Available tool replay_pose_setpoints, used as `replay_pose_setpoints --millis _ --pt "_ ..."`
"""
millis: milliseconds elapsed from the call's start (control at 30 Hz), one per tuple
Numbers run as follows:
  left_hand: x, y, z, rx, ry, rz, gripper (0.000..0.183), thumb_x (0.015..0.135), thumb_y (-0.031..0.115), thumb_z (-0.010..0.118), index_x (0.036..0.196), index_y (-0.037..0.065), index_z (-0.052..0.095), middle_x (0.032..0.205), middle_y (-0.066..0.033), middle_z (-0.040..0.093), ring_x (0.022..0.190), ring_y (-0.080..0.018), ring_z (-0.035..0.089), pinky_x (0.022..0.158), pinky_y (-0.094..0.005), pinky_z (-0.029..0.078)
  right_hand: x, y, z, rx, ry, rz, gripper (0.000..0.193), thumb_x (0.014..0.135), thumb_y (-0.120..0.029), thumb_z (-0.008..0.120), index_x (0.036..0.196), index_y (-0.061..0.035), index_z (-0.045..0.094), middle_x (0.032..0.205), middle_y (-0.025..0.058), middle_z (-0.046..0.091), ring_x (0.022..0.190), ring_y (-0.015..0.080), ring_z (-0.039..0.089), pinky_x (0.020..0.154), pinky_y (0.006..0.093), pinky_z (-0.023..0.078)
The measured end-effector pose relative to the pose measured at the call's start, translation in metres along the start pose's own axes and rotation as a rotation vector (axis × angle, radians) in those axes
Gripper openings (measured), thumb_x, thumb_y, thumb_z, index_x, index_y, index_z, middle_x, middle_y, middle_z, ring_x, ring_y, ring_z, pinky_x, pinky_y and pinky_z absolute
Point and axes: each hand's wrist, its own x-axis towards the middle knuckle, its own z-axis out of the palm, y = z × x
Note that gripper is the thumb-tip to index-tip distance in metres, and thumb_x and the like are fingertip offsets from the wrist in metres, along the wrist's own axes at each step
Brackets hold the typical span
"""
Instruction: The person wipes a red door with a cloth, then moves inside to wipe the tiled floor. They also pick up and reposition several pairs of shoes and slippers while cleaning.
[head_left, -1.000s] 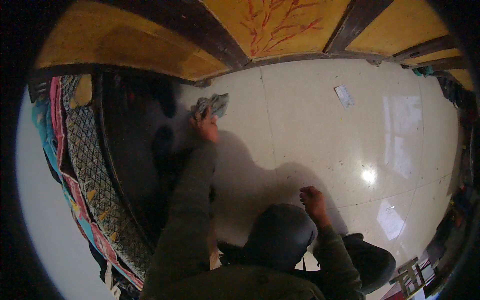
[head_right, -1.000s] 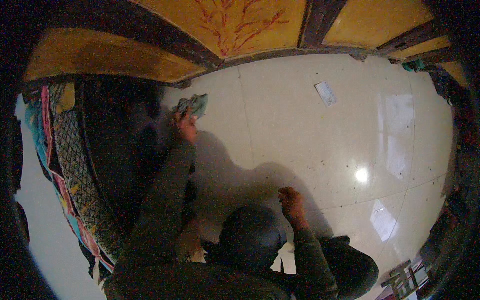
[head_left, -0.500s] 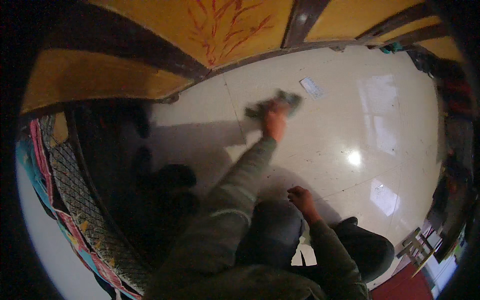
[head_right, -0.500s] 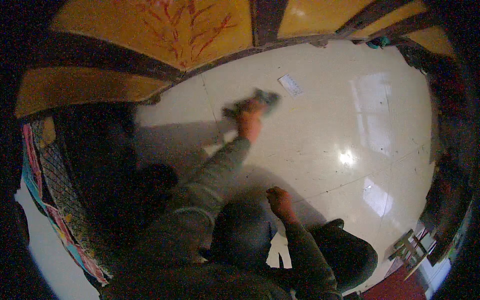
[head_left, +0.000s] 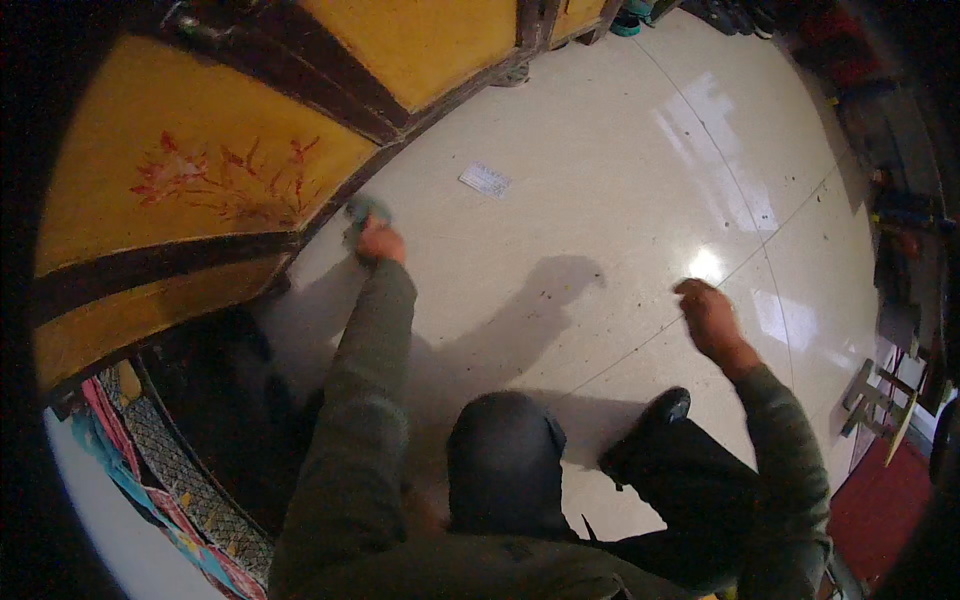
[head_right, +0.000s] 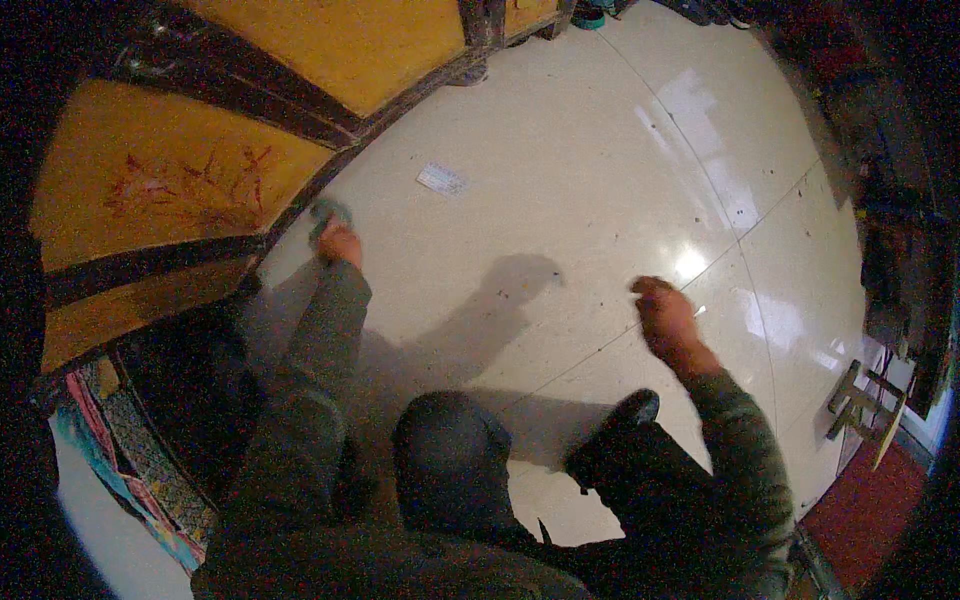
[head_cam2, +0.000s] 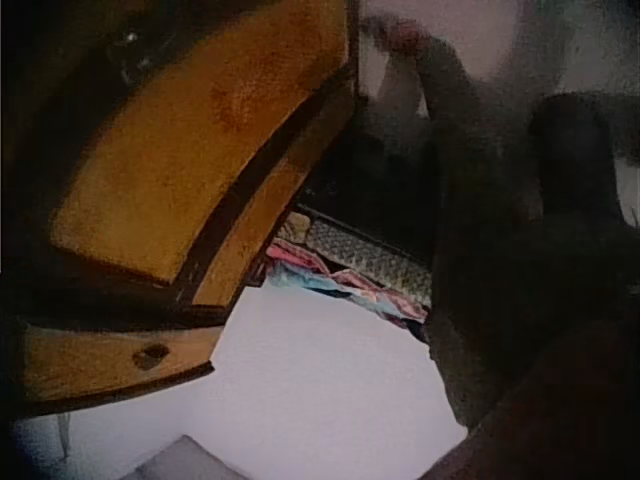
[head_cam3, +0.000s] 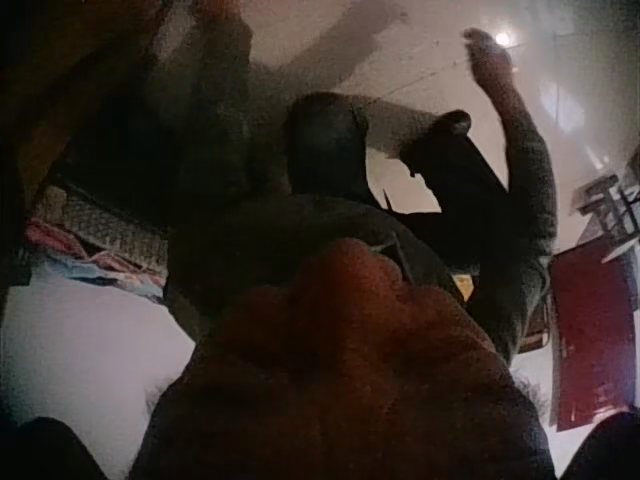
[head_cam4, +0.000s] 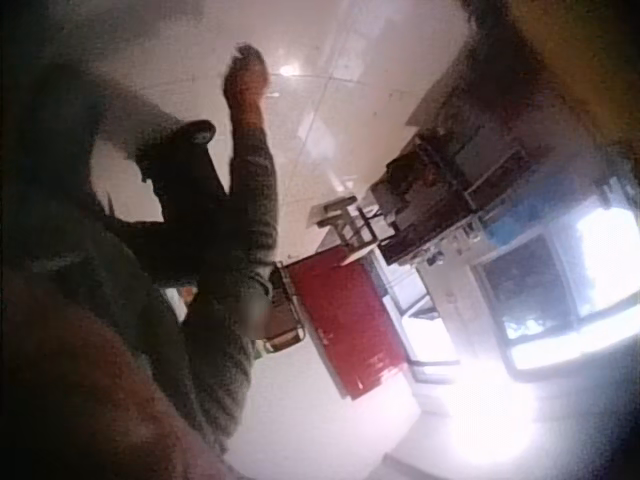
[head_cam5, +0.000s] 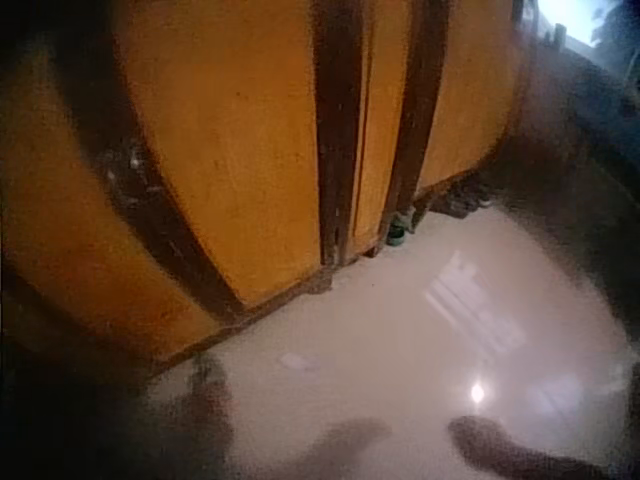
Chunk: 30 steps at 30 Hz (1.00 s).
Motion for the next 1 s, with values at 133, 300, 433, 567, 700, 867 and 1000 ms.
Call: replay_pose_setpoints --millis 133,300,433,567,700,867,1000 --pt "-0.016 0.163 0.006 -0.124 -0.111 0.333 0.052 0.091 -0.002 0.055 0.138 0.012 0.069 0.108 -0.0192 0.076 0.099 -0.0326 0.075 0.087 -0.0438 0.058 -0.071 0.040 -0.057 -0.064 -0.162 0.198 0.019 0.097 -0.007 0.062 0.114 -0.0016 0.070 0.111 0.0227 0.073 0.102 0.0428 0.070 0.086 0.0490 0.057" --pt "-0.149 0.286 0.045 0.070 -0.549 0.663 0.032 0.103 0.014 0.055 0.129 0.016 0.075 0.108 -0.0158 0.077 0.101 -0.0369 0.073 0.084 -0.0508 0.057 -0.158 0.087 -0.001 0.174 -0.396 0.425 0.026 0.089 -0.007 0.075 0.115 -0.0038 0.074 0.116 0.0173 0.076 0.104 0.0366 0.074 0.092 0.0442 0.059" --pt "-0.163 0.267 0.041 -0.197 -0.480 0.530 0.037 0.097 0.002 0.058 0.125 0.015 0.078 0.105 -0.0207 0.076 0.092 -0.0368 0.075 0.081 -0.0476 0.058 -0.117 0.042 0.059 0.545 -0.222 0.302 0.030 0.094 -0.006 0.072 0.124 -0.0008 0.071 0.115 0.0182 0.076 0.101 0.0320 0.074 0.089 0.0387 0.058" --pt "-0.126 0.205 -0.010 -0.219 -0.120 0.278 0.032 0.097 0.007 0.063 0.125 0.014 0.078 0.100 -0.0180 0.077 0.088 -0.0346 0.076 0.077 -0.0444 0.059 -0.093 0.023 0.076 0.909 -0.254 0.373 0.026 0.100 -0.009 0.070 0.124 0.0015 0.070 0.102 0.0137 0.076 0.091 0.0196 0.069 0.080 0.0371 0.057" --pt "-0.113 0.116 -0.064 0.085 0.139 0.186 0.034 0.095 0.006 0.064 0.125 0.015 0.076 0.093 -0.0162 0.077 0.081 -0.0322 0.077 0.071 -0.0432 0.060 -0.072 0.023 0.079 0.933 -0.234 0.308 0.023 0.099 -0.008 0.070 0.120 0.0005 0.071 0.094 0.0122 0.075 0.085 0.0181 0.069 0.078 0.0363 0.057" --pt "-0.211 0.190 0.004 0.582 -0.199 0.184 0.032 0.093 0.009 0.068 0.123 0.018 0.074 0.077 -0.0096 0.073 0.075 -0.0324 0.075 0.065 -0.0466 0.059 -0.067 0.029 0.082 0.883 -0.271 0.300 0.018 0.098 -0.006 0.069 0.116 -0.0012 0.071 0.085 0.0107 0.073 0.078 0.0184 0.067 0.072 0.0365 0.055" --pt "-0.308 0.263 0.047 0.175 -0.305 0.472 0.038 0.090 0.009 0.068 0.125 0.021 0.075 0.087 -0.0171 0.075 0.079 -0.0408 0.074 0.068 -0.0507 0.058 -0.070 0.028 0.084 0.931 -0.388 0.284 0.017 0.098 -0.007 0.069 0.114 -0.0014 0.072 0.082 0.0140 0.072 0.073 0.0210 0.066 0.069 0.0372 0.054"
